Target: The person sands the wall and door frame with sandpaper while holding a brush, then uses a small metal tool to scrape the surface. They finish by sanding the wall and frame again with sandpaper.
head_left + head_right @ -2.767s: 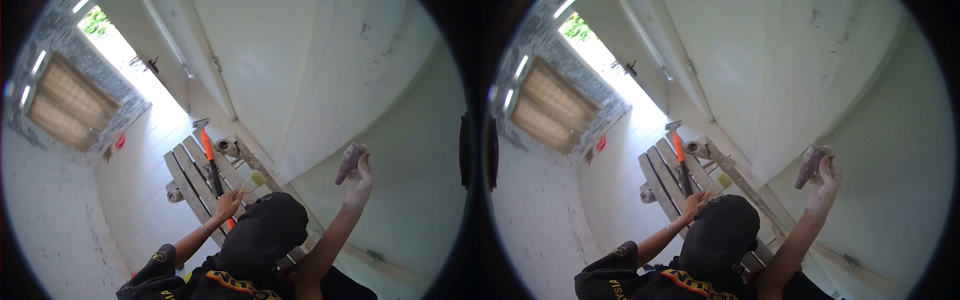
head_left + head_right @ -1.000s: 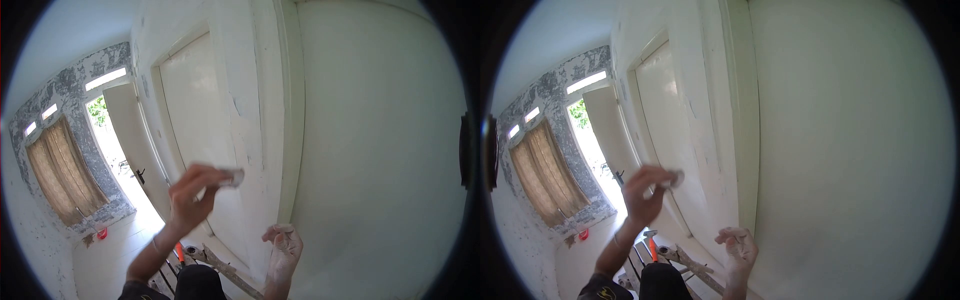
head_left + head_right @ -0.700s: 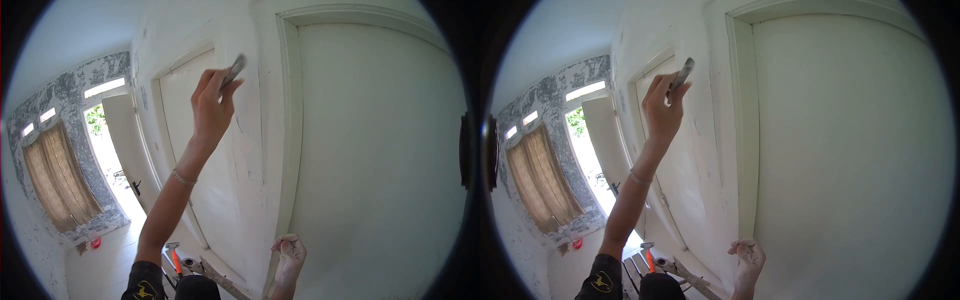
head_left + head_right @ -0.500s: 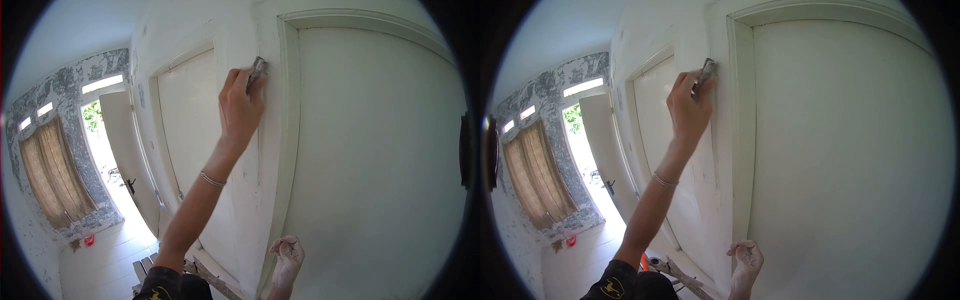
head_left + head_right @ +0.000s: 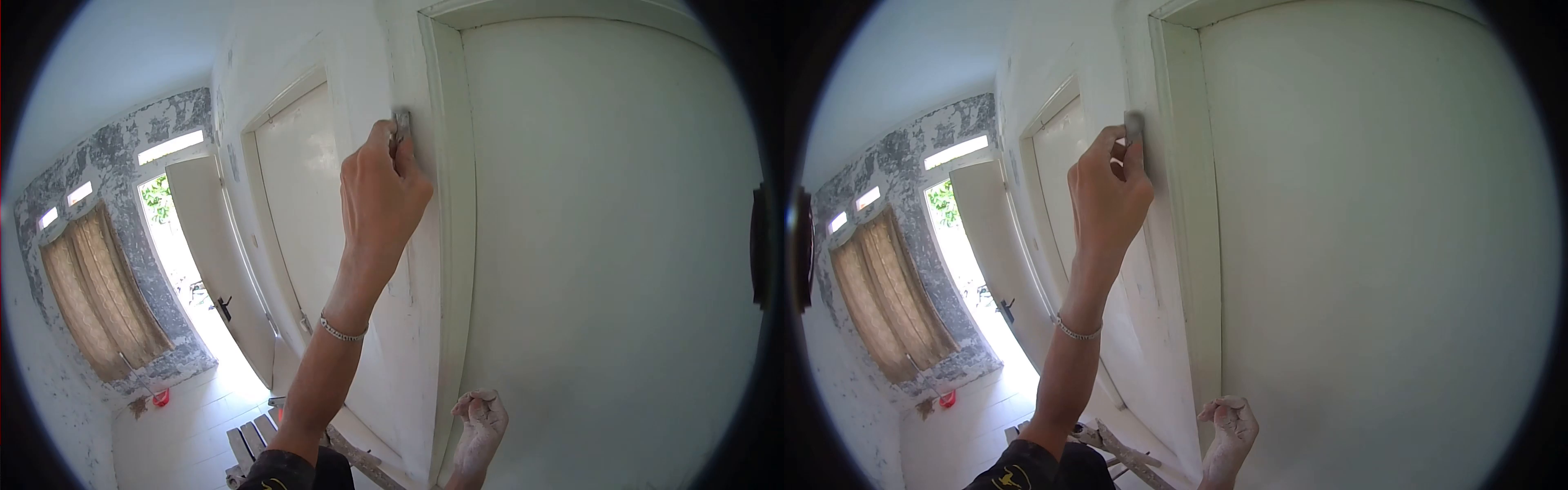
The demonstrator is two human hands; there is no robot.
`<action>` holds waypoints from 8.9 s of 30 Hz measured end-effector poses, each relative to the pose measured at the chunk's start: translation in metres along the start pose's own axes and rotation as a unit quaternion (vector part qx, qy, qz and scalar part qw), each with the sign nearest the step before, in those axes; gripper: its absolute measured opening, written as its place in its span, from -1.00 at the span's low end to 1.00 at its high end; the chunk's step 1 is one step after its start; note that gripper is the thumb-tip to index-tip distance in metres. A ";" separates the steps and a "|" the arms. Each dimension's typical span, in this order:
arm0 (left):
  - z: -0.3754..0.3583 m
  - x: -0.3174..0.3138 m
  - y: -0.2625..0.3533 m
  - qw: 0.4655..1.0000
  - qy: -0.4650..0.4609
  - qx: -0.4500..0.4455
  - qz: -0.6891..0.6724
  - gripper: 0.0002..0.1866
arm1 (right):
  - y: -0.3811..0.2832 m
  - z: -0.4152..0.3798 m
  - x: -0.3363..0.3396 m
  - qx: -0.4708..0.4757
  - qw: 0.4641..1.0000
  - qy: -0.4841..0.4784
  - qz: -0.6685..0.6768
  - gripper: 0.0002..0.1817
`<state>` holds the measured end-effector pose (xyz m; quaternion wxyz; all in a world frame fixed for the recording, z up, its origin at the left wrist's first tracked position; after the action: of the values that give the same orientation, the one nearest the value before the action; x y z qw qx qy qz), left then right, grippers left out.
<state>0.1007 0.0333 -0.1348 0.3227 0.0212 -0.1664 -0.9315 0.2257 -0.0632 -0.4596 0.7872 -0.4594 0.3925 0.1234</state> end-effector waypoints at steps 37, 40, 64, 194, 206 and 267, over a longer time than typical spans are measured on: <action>0.007 0.003 -0.015 1.000 0.023 -0.017 0.012 -0.86 | -0.018 -0.008 -0.004 0.020 0.999 0.034 0.030 -0.92; 0.066 0.004 0.006 0.999 0.027 -0.021 -0.003 -0.80 | -0.016 -0.008 -0.002 0.018 0.999 0.036 0.027 -0.91; -0.137 -0.004 -0.079 0.998 0.015 0.011 -0.052 -0.83 | -0.021 -0.007 0.007 0.033 0.998 0.052 0.020 -0.91; -0.112 -0.005 -0.081 0.989 0.001 -0.110 -0.097 -0.68 | 0.029 -0.011 0.026 -0.039 0.997 0.056 -0.029 -0.90; -0.179 -0.004 -0.109 0.994 -0.007 -0.042 -0.099 -0.70 | 0.029 -0.012 0.030 -0.033 0.997 0.058 -0.043 -0.90; -0.239 -0.010 -0.110 0.985 0.006 -0.021 -0.172 -0.64 | 0.048 -0.027 0.023 -0.059 0.993 0.062 -0.076 -0.90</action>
<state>0.0779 0.0497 -0.3972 0.1589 0.0485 -0.1392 -0.9762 0.2007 -0.0630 -0.5142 0.7400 -0.5403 0.3965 0.0577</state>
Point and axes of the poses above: each hand's wrist, its own z-axis towards the middle knuckle, its own x-axis out of the back of the hand, y = z × x, the point moved 4 cm from there along z, towards the middle knuckle, and after that the axes turned 3 degrees about z, right-handed, at the moved point
